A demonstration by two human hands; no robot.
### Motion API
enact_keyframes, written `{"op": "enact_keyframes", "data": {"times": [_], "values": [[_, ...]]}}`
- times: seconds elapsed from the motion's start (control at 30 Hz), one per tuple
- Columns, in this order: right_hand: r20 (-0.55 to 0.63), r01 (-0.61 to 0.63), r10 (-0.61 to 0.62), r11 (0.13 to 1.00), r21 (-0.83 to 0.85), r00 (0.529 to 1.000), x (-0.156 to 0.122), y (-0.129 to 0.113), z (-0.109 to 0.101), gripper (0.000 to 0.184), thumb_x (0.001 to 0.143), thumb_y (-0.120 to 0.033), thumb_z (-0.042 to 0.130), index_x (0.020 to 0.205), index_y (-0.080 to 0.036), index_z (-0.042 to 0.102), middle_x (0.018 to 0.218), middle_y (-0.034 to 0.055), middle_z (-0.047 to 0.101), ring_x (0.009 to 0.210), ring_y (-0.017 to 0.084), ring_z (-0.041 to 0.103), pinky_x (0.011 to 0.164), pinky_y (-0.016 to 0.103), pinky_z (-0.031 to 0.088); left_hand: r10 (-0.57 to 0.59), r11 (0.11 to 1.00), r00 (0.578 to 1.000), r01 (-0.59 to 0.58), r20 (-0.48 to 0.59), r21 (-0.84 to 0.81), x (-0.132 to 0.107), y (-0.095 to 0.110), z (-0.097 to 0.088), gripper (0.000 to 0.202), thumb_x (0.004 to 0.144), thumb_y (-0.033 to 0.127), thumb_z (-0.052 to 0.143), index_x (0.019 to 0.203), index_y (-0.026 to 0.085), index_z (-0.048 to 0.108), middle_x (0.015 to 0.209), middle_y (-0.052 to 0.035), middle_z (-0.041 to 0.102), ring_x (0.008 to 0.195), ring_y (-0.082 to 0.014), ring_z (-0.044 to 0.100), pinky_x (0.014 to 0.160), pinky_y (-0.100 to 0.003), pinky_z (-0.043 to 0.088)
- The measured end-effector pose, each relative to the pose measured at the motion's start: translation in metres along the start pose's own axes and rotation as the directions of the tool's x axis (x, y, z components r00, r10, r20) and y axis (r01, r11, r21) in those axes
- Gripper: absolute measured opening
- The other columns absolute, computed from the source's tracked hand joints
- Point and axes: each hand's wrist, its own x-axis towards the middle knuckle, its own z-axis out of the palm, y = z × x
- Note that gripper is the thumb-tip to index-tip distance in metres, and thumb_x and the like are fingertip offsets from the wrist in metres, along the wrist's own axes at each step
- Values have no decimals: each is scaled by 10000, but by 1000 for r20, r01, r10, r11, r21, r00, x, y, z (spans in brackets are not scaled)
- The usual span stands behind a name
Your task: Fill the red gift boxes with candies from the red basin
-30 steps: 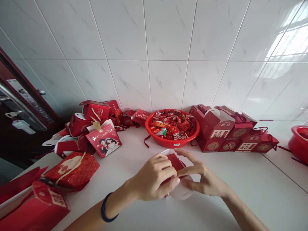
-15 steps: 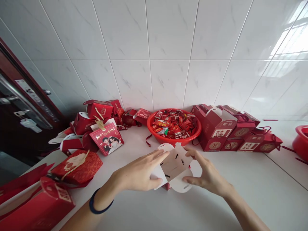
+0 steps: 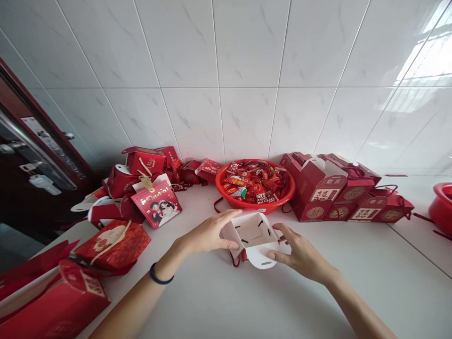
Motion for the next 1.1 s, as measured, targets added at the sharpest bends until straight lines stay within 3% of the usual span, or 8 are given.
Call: {"op": "enact_keyframes", "data": {"times": [0.17,0.33,0.5,0.63,0.77,0.87,0.93,1.1], "values": [[-158,16,-17,1000,-7,987,4,8,-1,672,847,-707,607,1314,-237,502,1240,140,684,1042,299,680,865,435,563,53,998,993,-50,-106,33,3,-13,7,878,761,540,804,1519,281,443,1531,-123,500,1390,-338,497,1134,-465,442],[-381,98,-105,994,-39,919,9,8,-9,548,872,-660,611,1217,-234,596,1208,122,696,1004,275,687,854,399,574,132,991,984,-130,-122,24,-2,-8,2,837,753,595,789,1477,285,509,1525,-117,504,1379,-334,506,1125,-451,457],[-458,167,-151,986,-4,876,26,3,-31,334,900,-538,628,1028,-233,675,1079,97,734,956,250,705,836,365,574,197,978,955,-206,-223,-18,6,-1,-10,511,864,516,703,1281,223,670,1348,-110,659,1252,-277,616,1060,-399,509],[-413,117,-99,993,20,905,59,-2,-54,215,894,-409,594,939,-218,680,935,75,758,865,235,718,790,347,568,237,970,905,-242,-353,33,34,7,-18,236,921,363,623,1027,200,757,1081,-78,765,1026,-222,706,915,-328,558],[-203,-117,69,965,-237,977,104,-17,-63,139,885,-342,621,872,-218,683,963,54,770,898,226,709,787,305,513,176,981,964,-156,-200,112,81,16,-24,216,904,228,571,959,205,779,985,-38,792,907,-191,727,844,-288,548],[-138,-203,166,924,-323,976,132,-25,-55,213,719,-334,808,814,-197,675,915,88,767,862,279,708,679,298,479,76,960,996,-60,-46,275,113,20,-25,214,838,163,619,982,216,768,1055,-33,787,999,-200,717,872,-267,522],[-169,-245,198,911,-332,966,143,-25,-49,249,685,-264,822,870,-188,675,946,114,764,888,309,711,663,302,466,27,943,999,-16,-29,332,128,19,-26,228,782,210,702,1005,201,750,1130,-78,763,1058,-249,702,878,-297,522],[-336,-345,244,895,-282,910,153,-9,-48,261,786,-237,716,1034,-197,645,1056,150,742,977,334,703,699,329,473,-73,910,993,104,-92,402,145,11,-23,540,665,381,836,1151,209,674,1293,-160,680,1184,-367,641,960,-421,506]]}}
